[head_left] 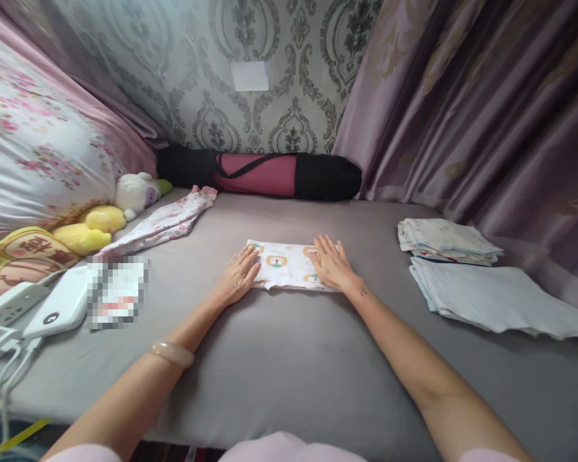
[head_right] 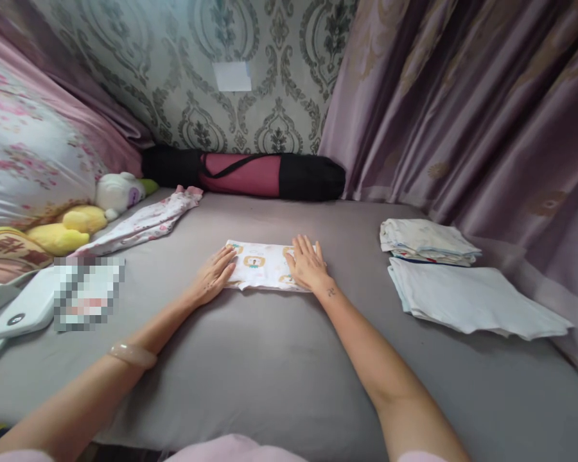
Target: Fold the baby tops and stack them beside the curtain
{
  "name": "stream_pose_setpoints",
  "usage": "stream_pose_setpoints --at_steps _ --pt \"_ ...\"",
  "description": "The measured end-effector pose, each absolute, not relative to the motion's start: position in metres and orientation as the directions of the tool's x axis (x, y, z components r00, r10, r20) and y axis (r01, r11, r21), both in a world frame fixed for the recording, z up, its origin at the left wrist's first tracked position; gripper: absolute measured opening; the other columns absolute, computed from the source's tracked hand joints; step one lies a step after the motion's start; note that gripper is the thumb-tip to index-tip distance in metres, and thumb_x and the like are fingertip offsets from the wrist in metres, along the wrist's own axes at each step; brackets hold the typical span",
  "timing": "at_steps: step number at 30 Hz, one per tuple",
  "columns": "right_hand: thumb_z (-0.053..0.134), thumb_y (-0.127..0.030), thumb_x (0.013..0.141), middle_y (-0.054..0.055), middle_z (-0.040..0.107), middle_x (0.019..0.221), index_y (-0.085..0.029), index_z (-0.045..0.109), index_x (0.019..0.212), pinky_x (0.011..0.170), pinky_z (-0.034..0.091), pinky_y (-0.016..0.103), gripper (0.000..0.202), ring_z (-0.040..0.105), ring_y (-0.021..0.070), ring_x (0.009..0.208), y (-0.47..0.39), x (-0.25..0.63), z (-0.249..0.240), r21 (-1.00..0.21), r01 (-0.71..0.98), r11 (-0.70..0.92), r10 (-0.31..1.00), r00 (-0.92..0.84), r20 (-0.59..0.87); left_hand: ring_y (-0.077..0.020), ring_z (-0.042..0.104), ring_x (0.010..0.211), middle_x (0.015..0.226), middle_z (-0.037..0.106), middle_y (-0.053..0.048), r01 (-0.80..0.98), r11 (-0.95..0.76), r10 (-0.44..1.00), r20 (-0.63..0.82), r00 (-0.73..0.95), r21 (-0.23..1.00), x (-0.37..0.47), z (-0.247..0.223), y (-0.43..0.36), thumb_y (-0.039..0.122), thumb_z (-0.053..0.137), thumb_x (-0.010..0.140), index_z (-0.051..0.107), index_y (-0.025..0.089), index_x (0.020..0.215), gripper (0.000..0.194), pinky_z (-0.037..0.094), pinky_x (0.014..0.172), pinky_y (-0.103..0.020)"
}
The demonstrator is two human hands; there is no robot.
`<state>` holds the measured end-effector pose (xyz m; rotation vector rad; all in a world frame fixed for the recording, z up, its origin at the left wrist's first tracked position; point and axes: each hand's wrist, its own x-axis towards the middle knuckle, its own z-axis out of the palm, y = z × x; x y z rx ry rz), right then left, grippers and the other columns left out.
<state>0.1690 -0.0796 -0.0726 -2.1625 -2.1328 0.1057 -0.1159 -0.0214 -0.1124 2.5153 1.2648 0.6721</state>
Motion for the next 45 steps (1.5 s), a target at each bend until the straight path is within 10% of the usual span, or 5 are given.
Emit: stream_pose_setpoints --at_steps 45 --pt "0.023 -0.039 0.1 0.011 0.021 0.161 -0.009 0.027 0.153 0.119 0.007 0.05 0.061 0.014 0.0251 0.149 -0.035 0.041 -0.075 -0.294 0.938 0.182 0.972 -0.217 -0.093 -0.024 0.04 0.14 0.144 0.051 -0.014 0.592 -0.38 0.924 0.317 0.213 0.711 -0.122 -0.113 -0.014 0.044 0.022 0.099 0.051 0.013 0.134 0.055 0.029 0.118 -0.044"
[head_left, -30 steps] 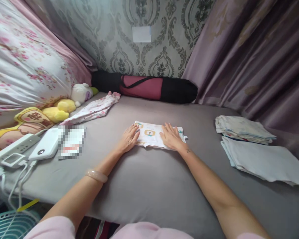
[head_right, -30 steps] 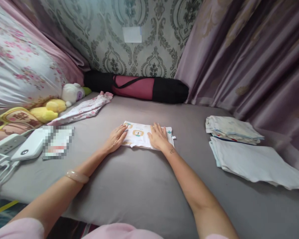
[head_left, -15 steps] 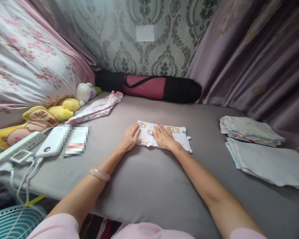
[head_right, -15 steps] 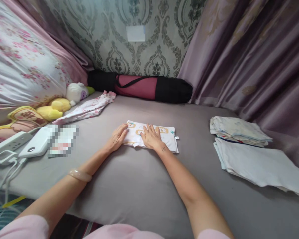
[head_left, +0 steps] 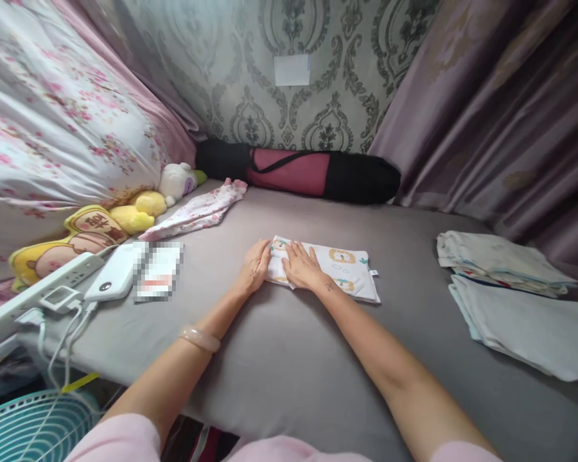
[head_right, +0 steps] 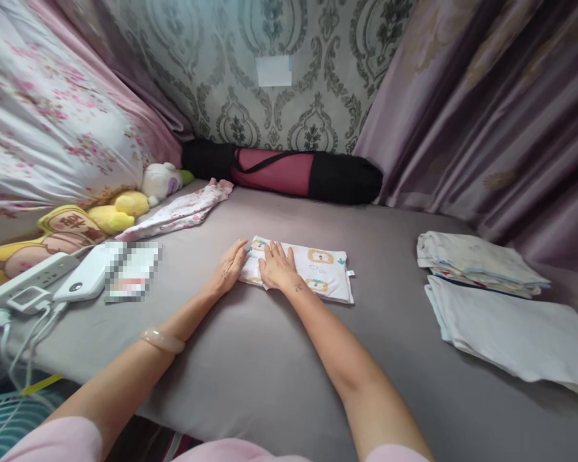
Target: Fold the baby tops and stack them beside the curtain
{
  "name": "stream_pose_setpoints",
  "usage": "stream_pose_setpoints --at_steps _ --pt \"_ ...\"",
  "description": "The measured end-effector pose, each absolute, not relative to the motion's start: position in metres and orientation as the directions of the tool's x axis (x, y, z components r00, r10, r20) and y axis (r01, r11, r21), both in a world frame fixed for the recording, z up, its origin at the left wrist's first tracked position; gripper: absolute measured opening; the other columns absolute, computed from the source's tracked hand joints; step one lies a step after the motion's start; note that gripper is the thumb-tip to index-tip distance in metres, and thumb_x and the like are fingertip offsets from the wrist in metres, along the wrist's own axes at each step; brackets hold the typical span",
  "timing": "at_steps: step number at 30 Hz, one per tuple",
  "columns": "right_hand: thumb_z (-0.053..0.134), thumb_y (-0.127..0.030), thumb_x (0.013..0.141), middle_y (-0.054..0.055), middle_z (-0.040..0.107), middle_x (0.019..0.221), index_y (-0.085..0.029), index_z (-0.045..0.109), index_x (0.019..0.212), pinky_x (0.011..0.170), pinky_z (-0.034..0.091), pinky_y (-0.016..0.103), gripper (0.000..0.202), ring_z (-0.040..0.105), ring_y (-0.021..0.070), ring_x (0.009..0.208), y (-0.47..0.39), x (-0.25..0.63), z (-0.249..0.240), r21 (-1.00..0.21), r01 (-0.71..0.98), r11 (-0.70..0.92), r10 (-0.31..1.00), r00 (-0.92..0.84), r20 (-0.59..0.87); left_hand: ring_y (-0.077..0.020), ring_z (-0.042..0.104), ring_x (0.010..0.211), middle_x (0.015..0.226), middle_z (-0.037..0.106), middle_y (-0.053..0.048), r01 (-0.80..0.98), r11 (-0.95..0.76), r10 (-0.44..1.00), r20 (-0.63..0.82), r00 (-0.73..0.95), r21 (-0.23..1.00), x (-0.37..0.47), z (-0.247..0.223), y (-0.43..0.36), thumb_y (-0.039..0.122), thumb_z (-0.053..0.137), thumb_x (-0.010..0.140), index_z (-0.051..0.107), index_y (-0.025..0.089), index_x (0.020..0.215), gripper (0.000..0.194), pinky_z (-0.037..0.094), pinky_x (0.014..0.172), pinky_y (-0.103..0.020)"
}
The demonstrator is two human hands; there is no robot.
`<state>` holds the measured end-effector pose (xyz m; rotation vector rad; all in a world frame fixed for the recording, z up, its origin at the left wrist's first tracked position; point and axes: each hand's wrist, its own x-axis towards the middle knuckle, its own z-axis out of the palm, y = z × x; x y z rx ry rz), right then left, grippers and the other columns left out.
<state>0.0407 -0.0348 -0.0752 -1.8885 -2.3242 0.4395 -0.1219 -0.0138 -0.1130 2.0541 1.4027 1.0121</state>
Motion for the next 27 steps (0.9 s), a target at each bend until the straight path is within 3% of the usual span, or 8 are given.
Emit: stream_pose_setpoints --at_steps 5,11,15,21,27 --pt "0.023 -0.036 0.1 0.014 0.022 0.16 -0.004 0.029 0.151 0.119 0.006 0.049 0.061 0.013 0.0254 0.149 -0.029 0.009 -0.076 -0.287 0.931 0.224 0.974 -0.222 0.042 -0.022 0.037 0.141 0.148 0.046 -0.015 0.554 -0.289 0.957 0.254 0.14 0.781 -0.123 -0.108 -0.015 0.051 0.016 0.1 0.047 0.01 0.139 0.064 0.025 0.119 -0.042" --pt "0.021 -0.038 0.1 0.013 0.019 0.161 -0.004 0.025 0.153 0.12 0.007 0.046 0.063 0.013 0.0243 0.149 -0.029 0.002 -0.087 -0.338 0.907 0.249 0.964 -0.265 -0.001 -0.0215 0.037 0.141 0.149 0.044 -0.016 0.599 -0.28 0.96 0.226 0.165 0.75 -0.124 -0.109 -0.015 0.048 0.016 0.1 0.045 0.009 0.14 0.062 0.026 0.119 -0.041" --pt "0.018 -0.039 0.1 0.01 0.017 0.162 -0.008 0.023 0.155 0.121 0.007 0.044 0.062 0.011 0.0214 0.149 -0.039 0.036 -0.073 -0.415 0.869 0.27 0.954 -0.299 -0.004 -0.0237 0.039 0.14 0.147 0.046 -0.017 0.696 -0.346 0.938 0.248 0.243 0.629 -0.122 -0.107 -0.015 0.04 0.021 0.1 0.044 0.009 0.14 0.055 0.03 0.117 -0.043" --pt "0.023 -0.033 0.1 0.014 0.022 0.16 -0.006 0.029 0.152 0.118 0.005 0.056 0.059 0.014 0.0271 0.149 -0.056 0.091 -0.064 -0.271 0.952 0.143 0.987 -0.158 -0.034 -0.0279 0.038 0.14 0.144 0.05 -0.017 0.799 -0.538 0.833 0.315 0.455 0.269 -0.082 -0.087 -0.027 0.023 0.04 0.094 0.049 0.01 0.133 0.042 0.028 0.117 -0.047" --pt "0.023 -0.026 0.098 0.01 0.025 0.16 -0.008 0.031 0.152 0.118 0.005 0.056 0.057 0.016 0.0258 0.148 -0.061 0.106 -0.066 -0.215 0.971 0.101 0.995 -0.104 0.0 -0.0276 0.037 0.141 0.144 0.051 -0.015 0.784 -0.59 0.802 0.253 0.541 0.196 -0.029 -0.078 -0.025 0.017 0.04 0.094 0.049 0.009 0.134 0.043 0.028 0.117 -0.045"
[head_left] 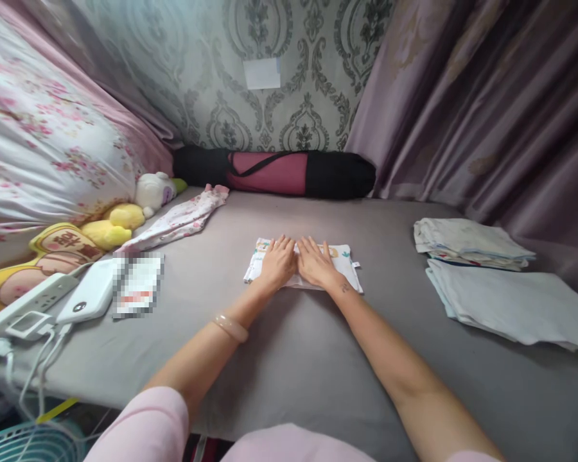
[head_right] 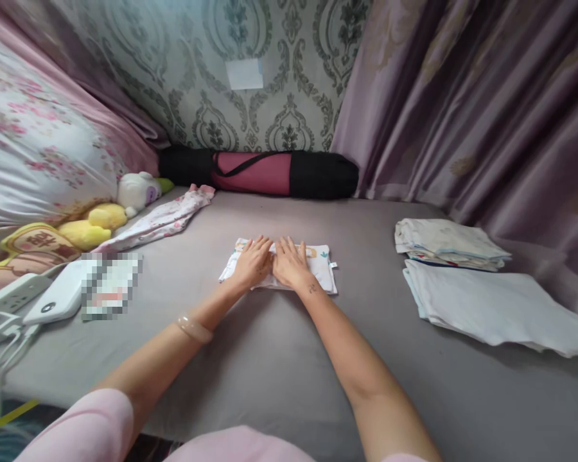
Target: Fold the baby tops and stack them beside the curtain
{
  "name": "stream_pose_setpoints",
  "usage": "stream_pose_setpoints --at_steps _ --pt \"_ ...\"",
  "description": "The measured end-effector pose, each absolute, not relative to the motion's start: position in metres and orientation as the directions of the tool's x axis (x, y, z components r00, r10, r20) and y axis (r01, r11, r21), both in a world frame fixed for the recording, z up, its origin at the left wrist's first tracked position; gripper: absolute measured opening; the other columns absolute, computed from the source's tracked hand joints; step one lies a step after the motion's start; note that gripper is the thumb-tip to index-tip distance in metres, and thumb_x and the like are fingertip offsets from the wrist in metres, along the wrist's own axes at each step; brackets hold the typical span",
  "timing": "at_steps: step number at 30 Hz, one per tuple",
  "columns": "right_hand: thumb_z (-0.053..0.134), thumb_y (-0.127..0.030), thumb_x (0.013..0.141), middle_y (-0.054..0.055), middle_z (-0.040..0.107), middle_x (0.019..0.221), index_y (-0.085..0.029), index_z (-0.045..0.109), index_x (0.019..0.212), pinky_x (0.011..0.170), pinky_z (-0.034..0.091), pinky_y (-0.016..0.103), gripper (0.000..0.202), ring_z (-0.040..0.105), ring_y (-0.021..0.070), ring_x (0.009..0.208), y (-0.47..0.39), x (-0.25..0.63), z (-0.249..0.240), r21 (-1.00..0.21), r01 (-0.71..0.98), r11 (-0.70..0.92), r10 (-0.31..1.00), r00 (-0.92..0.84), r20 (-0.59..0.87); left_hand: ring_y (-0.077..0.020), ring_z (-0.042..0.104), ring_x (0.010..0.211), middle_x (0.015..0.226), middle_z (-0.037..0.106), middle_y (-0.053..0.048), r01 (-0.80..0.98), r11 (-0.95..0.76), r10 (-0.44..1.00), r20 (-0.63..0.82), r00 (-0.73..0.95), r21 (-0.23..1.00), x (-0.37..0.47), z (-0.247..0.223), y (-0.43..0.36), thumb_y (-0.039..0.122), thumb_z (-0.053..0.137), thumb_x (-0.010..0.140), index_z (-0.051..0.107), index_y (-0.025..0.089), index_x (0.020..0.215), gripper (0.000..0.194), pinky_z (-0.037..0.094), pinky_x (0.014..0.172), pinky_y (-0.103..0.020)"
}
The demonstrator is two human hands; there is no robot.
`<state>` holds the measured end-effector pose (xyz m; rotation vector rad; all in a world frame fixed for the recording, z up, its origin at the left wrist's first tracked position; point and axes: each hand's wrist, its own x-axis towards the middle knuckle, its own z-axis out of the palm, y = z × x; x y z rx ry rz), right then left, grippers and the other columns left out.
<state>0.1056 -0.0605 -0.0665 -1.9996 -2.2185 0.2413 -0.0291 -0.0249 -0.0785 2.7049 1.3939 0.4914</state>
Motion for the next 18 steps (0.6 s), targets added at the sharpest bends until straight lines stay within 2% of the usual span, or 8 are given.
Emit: stream_pose_setpoints --at_steps 9,14,18 --pt "0.019 -0.032 0.099 0.008 0.022 0.161 -0.01 0.028 0.153 0.119 0.006 0.051 0.059 0.015 0.023 0.149 -0.062 0.109 -0.086 -0.244 0.969 0.033 0.996 -0.051 -0.071 -0.0278 0.031 0.144 0.153 0.038 -0.015 0.828 -0.54 0.841 0.06 0.538 0.152 -0.023 -0.105 -0.016 0.029 0.028 0.102 0.042 0.01 0.144 0.048 0.021 0.119 -0.049" --pt "0.019 -0.036 0.099 0.011 0.021 0.161 -0.008 0.026 0.153 0.12 0.008 0.05 0.062 0.015 0.0243 0.149 -0.062 0.121 -0.078 -0.269 0.961 0.063 0.992 -0.09 -0.088 -0.0282 0.03 0.144 0.152 0.039 -0.017 0.798 -0.581 0.813 0.075 0.577 0.16 -0.034 -0.095 -0.01 0.033 0.032 0.101 0.042 0.01 0.144 0.05 0.024 0.117 -0.048" --pt "0.02 -0.034 0.099 0.013 0.02 0.161 -0.005 0.026 0.153 0.12 0.003 0.048 0.061 0.011 0.0229 0.149 -0.07 0.142 -0.079 -0.211 0.977 0.014 1.0 -0.013 0.004 -0.0294 0.029 0.145 0.151 0.04 -0.018 0.802 -0.573 0.817 0.203 0.54 0.17 -0.054 -0.095 -0.008 0.038 0.03 0.101 0.042 0.01 0.144 0.052 0.02 0.118 -0.05"
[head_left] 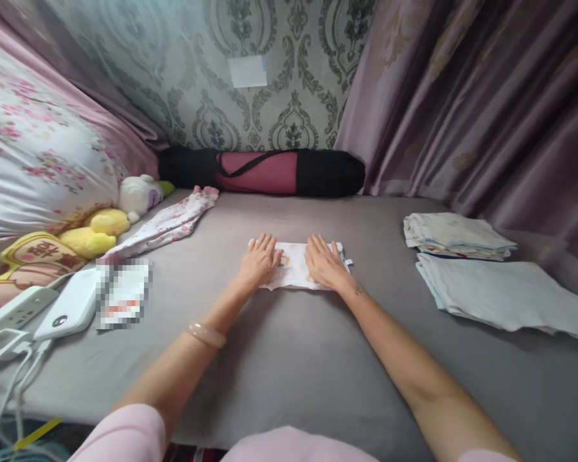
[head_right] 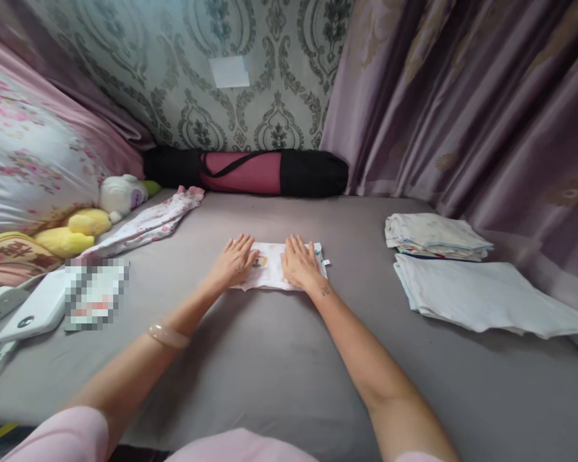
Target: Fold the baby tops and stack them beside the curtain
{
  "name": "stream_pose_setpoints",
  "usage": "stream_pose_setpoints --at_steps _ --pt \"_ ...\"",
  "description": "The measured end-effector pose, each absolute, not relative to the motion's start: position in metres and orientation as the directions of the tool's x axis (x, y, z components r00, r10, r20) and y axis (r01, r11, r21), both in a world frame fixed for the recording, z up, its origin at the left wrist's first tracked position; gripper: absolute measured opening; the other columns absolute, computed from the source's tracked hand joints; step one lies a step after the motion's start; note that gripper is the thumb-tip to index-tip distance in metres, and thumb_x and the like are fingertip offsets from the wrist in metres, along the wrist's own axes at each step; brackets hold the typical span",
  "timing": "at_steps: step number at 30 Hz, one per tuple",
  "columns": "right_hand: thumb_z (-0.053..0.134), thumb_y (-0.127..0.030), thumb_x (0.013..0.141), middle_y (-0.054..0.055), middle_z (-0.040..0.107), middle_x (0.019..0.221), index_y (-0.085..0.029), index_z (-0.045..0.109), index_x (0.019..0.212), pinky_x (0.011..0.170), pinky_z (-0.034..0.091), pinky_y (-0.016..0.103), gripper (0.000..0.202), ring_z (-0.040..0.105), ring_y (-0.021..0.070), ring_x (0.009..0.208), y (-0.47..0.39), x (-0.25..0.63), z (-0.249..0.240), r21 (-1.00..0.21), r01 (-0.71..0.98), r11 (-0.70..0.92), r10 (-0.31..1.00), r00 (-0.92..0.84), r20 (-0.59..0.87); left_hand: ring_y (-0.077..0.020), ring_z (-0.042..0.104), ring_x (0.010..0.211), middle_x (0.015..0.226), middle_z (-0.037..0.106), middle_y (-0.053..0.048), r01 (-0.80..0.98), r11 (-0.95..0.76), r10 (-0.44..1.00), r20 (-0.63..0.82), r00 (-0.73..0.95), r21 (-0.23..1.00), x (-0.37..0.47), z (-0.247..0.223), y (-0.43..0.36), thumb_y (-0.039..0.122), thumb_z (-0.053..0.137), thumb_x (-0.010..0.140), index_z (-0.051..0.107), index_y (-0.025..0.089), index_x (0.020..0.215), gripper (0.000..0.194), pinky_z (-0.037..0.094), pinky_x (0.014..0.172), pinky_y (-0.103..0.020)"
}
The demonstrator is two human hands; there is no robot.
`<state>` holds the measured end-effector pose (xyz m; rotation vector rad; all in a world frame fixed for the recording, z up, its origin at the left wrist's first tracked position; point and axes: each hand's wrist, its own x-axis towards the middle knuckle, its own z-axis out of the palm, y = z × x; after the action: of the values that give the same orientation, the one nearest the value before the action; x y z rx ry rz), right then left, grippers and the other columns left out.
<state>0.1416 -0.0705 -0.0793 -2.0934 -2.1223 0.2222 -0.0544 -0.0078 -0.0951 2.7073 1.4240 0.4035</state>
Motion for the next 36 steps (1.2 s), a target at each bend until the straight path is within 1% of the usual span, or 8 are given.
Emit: stream_pose_setpoints --at_steps 7,12,19,21,23,27,30,36 --pt "0.02 -0.036 0.099 0.012 0.023 0.16 -0.007 0.028 0.153 0.12 0.009 0.045 0.061 0.016 0.0236 0.148 -0.076 0.159 -0.086 -0.202 0.979 -0.026 0.996 0.008 -0.092 -0.0295 0.033 0.143 0.15 0.041 -0.02 0.8 -0.567 0.823 0.097 0.56 0.196 -0.068 -0.104 -0.006 0.042 0.031 0.099 0.044 0.009 0.139 0.053 0.022 0.117 -0.051" --pt "0.017 -0.04 0.1 0.013 0.02 0.161 -0.006 0.025 0.153 0.121 0.008 0.046 0.064 0.012 0.0242 0.149 -0.088 0.178 -0.086 -0.187 0.981 -0.059 0.998 0.057 -0.016 -0.0295 0.025 0.147 0.155 0.034 -0.019 0.845 -0.495 0.867 0.176 0.466 0.203 -0.089 -0.097 -0.006 0.045 0.025 0.1 0.04 0.009 0.144 0.059 0.021 0.118 -0.05" --pt "0.023 -0.04 0.1 0.011 0.02 0.161 -0.009 0.027 0.153 0.12 0.014 0.046 0.062 0.01 0.0242 0.15 -0.095 0.19 -0.097 -0.253 0.964 -0.078 0.996 0.067 -0.053 -0.0294 0.021 0.148 0.159 0.024 -0.017 0.853 -0.45 0.885 0.004 0.466 0.264 -0.102 -0.109 -0.003 0.049 0.024 0.098 0.032 0.01 0.15 0.065 0.017 0.118 -0.053" --pt "0.028 -0.039 0.099 0.011 0.024 0.16 -0.011 0.031 0.152 0.119 0.019 0.04 0.06 0.016 0.0217 0.149 -0.094 0.194 -0.091 -0.32 0.943 -0.088 0.996 0.079 -0.042 -0.0285 0.026 0.146 0.157 0.029 -0.018 0.856 -0.427 0.896 0.01 0.444 0.292 -0.102 -0.108 0.001 0.047 0.029 0.097 0.036 0.011 0.148 0.062 0.022 0.117 -0.049" --pt "0.03 -0.033 0.098 0.012 0.035 0.155 -0.013 0.04 0.148 0.113 0.03 0.034 0.055 0.032 0.0196 0.143 -0.094 0.203 -0.081 -0.39 0.907 -0.159 0.985 0.174 0.002 -0.0285 0.036 0.141 0.152 0.037 -0.021 0.883 -0.347 0.936 0.062 0.346 0.315 -0.105 -0.104 0.005 0.044 0.037 0.095 0.04 0.009 0.144 0.06 0.03 0.114 -0.043" --pt "0.033 -0.03 0.097 0.012 0.071 0.116 -0.019 0.069 0.118 0.082 0.046 0.029 0.043 0.065 0.0223 0.104 -0.104 0.222 -0.066 -0.382 0.842 -0.381 0.914 0.404 -0.02 -0.03 0.059 0.117 0.124 0.061 -0.022 0.927 -0.15 0.987 0.111 0.119 0.344 -0.113 -0.091 0.008 0.044 0.046 0.089 0.058 0.009 0.124 0.05 0.045 0.098 -0.039" --pt "0.04 -0.033 0.095 0.013 0.074 0.1 -0.02 0.076 0.097 0.068 0.042 0.028 0.039 0.067 0.0227 0.088 -0.113 0.226 -0.066 -0.299 0.852 -0.43 0.901 0.428 -0.075 -0.0269 0.066 0.099 0.103 0.07 -0.014 0.922 -0.078 0.992 -0.066 0.111 0.379 -0.113 -0.081 0.008 0.044 0.048 0.087 0.065 0.014 0.106 0.038 0.049 0.082 -0.032" --pt "0.042 -0.035 0.095 0.016 0.071 0.109 -0.019 0.076 0.1 0.075 0.045 0.03 0.038 0.066 0.0255 0.099 -0.111 0.208 -0.074 -0.287 0.879 -0.38 0.92 0.392 -0.016 -0.0246 0.067 0.08 0.083 0.071 -0.011 0.899 0.023 0.977 -0.199 0.072 0.437 -0.104 -0.061 0.008 0.04 0.057 0.079 0.064 0.015 0.087 0.027 0.044 0.062 -0.027"
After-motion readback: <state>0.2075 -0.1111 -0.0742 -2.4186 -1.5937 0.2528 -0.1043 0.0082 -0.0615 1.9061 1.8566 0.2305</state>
